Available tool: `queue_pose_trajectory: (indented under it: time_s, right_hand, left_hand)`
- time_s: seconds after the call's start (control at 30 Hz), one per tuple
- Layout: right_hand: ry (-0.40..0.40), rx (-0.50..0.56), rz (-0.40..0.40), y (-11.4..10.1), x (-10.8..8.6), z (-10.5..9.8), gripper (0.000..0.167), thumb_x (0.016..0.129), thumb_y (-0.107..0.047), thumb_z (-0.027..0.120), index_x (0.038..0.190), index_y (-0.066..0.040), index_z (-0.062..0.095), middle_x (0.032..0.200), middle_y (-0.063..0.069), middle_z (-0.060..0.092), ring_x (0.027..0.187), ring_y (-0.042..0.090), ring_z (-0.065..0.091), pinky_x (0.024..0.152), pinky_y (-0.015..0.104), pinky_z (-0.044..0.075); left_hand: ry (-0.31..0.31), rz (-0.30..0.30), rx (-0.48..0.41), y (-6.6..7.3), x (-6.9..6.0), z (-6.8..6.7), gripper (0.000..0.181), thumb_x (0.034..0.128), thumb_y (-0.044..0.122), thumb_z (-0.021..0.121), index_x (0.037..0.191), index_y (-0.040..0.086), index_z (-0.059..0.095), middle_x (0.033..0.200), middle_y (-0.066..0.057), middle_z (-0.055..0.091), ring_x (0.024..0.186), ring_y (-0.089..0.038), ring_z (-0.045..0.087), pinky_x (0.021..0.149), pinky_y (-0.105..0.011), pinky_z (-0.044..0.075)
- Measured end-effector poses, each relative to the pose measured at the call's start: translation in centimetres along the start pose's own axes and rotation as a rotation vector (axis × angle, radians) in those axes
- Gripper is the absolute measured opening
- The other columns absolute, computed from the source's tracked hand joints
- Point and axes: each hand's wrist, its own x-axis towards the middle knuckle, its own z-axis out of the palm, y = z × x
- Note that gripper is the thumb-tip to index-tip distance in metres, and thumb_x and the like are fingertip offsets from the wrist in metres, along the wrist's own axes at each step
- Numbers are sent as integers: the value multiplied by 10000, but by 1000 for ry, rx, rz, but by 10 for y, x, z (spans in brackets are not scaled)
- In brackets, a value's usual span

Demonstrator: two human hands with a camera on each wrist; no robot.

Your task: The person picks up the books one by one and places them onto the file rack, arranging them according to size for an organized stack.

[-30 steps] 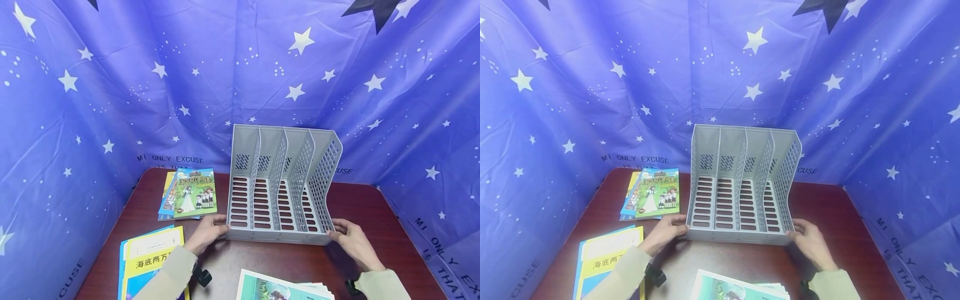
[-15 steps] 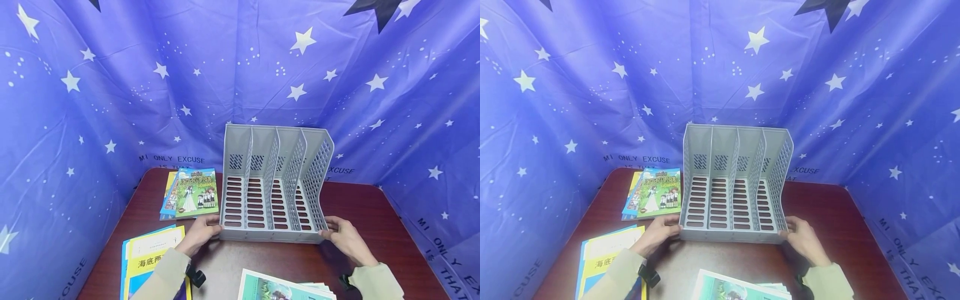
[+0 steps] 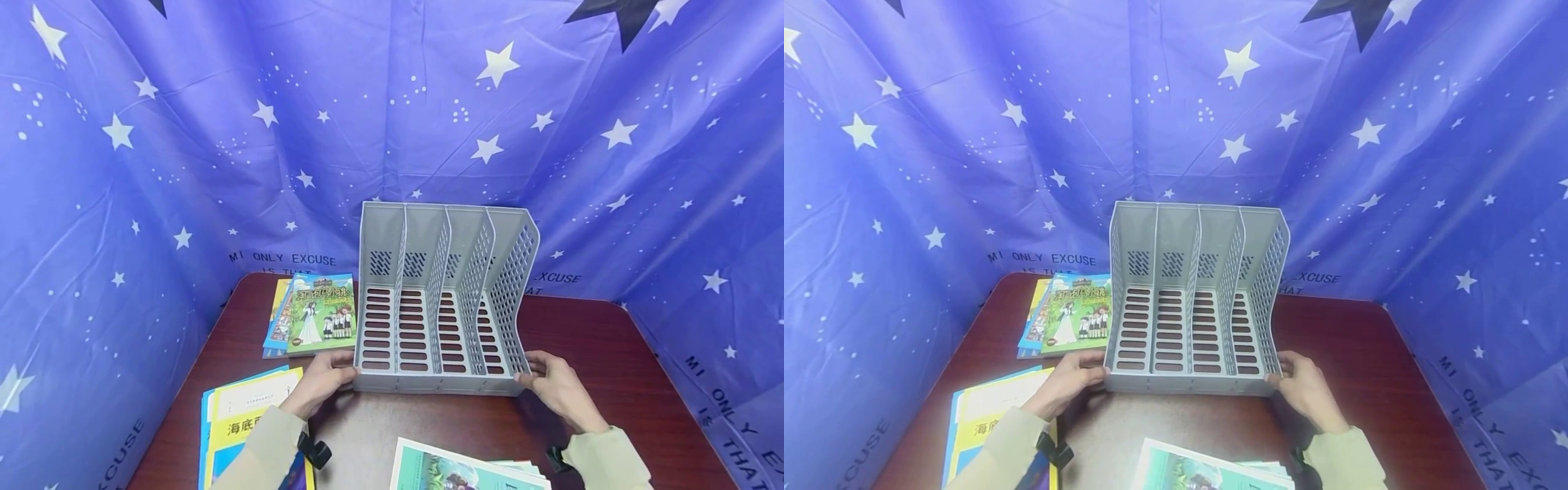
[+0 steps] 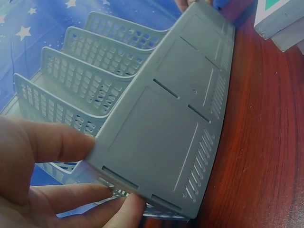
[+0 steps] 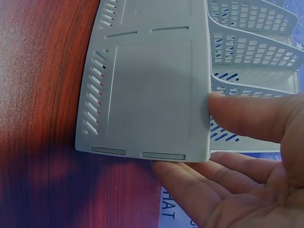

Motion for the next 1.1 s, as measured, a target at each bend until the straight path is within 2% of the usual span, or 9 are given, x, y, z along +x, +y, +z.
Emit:
queue_pose_trajectory:
  time_s: [0.3,0.6,0.73,0.93,1.1]
  right_hand:
    - [16,-35,-27,-7,-1,5,513,885,-103,711,1284,155,518,1117,281,680,966,296,690,770,373,564]
    - [19,-23,-24,-9,-1,10,508,885,-110,715,1281,148,528,1122,276,681,965,279,690,745,318,563]
    - [28,-27,-35,-10,-2,10,505,886,-111,719,1275,151,532,1120,279,682,969,281,691,732,297,560]
    - [34,-38,-32,-8,-3,10,517,888,-129,726,1281,147,533,1131,281,678,981,305,694,753,331,569]
    - [37,-26,-34,-8,-4,12,504,887,-130,727,1277,133,546,1131,272,683,975,295,695,733,281,555]
  left_hand:
    - [-8,17,-55,-2,1,-6,467,868,-29,605,1308,-166,524,1296,-320,585,1070,-289,666,961,-407,539]
    - [1,-5,-56,-2,0,-12,479,867,-28,590,1316,-174,508,1279,-334,590,1029,-238,668,948,-400,547]
    - [13,-12,-52,-1,0,-11,477,865,-33,591,1313,-175,511,1271,-331,597,1014,-230,669,933,-392,554]
    - [49,-22,-27,1,0,-6,448,853,-43,592,1280,-170,547,1223,-310,633,953,-218,674,881,-415,564]
    - [69,-36,-29,3,1,-7,463,830,-46,600,1273,-172,553,1214,-311,638,946,-224,677,871,-426,563]
